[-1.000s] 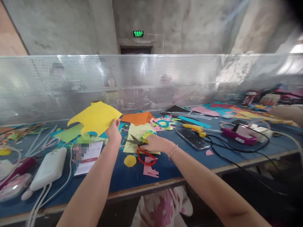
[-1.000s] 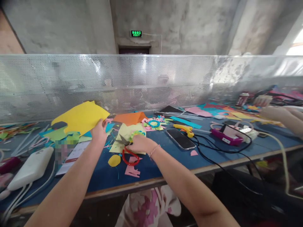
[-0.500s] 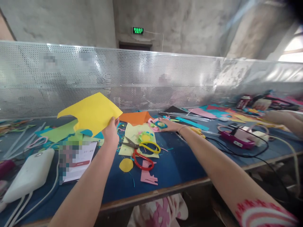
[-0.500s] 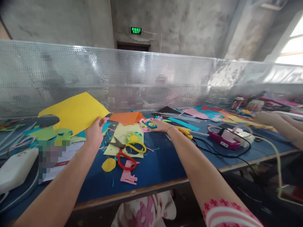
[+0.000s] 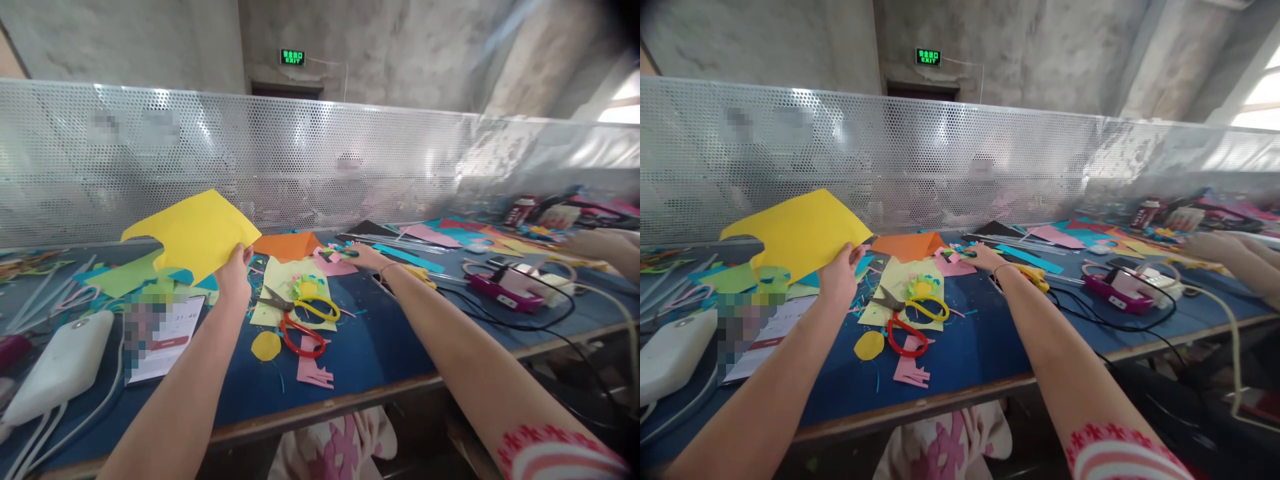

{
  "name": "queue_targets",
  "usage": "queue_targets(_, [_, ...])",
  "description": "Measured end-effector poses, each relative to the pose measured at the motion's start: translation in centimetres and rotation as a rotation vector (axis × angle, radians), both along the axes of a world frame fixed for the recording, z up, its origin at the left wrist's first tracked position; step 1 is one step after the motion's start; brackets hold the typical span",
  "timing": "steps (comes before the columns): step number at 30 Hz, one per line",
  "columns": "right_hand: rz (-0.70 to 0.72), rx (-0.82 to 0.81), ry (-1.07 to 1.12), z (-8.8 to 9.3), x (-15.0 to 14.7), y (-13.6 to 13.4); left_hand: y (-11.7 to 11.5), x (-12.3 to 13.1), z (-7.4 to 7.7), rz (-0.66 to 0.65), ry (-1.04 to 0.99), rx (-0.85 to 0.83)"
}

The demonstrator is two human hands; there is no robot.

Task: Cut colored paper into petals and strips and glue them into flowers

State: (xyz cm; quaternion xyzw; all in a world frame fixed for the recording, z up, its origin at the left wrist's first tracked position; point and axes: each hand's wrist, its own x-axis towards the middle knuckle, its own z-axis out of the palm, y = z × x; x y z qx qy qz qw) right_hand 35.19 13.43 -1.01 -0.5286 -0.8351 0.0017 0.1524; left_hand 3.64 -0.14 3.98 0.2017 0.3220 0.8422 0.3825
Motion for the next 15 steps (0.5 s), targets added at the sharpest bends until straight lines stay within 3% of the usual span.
queue_targets(4, [-0.107,0.086,0.132,1.6,0.7,0.2,0.1,0.0,-0.1,-0.015,0.017,0.000])
queue_targets(9, [-0.449,0.276,0.173,2.9,1.5,-0.1,0.3,0.0,-0.2,-0.007,0.024,0.006])
queue_targets(11, [-0.516,0.214,0.114,2.6,1.5,-0.5,0.3,0.0,-0.2,-0.008,0.026,0.005])
queue_targets(13, [-0.540,0.047,0.028,2.2,1.5,-1.0,0.2,0.0,-0.1,-0.013,0.040,0.003])
queue_targets(15, [-0.498,-0.059,-0.050,2.1,1.4,-1.4,0.2,-0.1,-0.1,-0.018,0.055,-0.006])
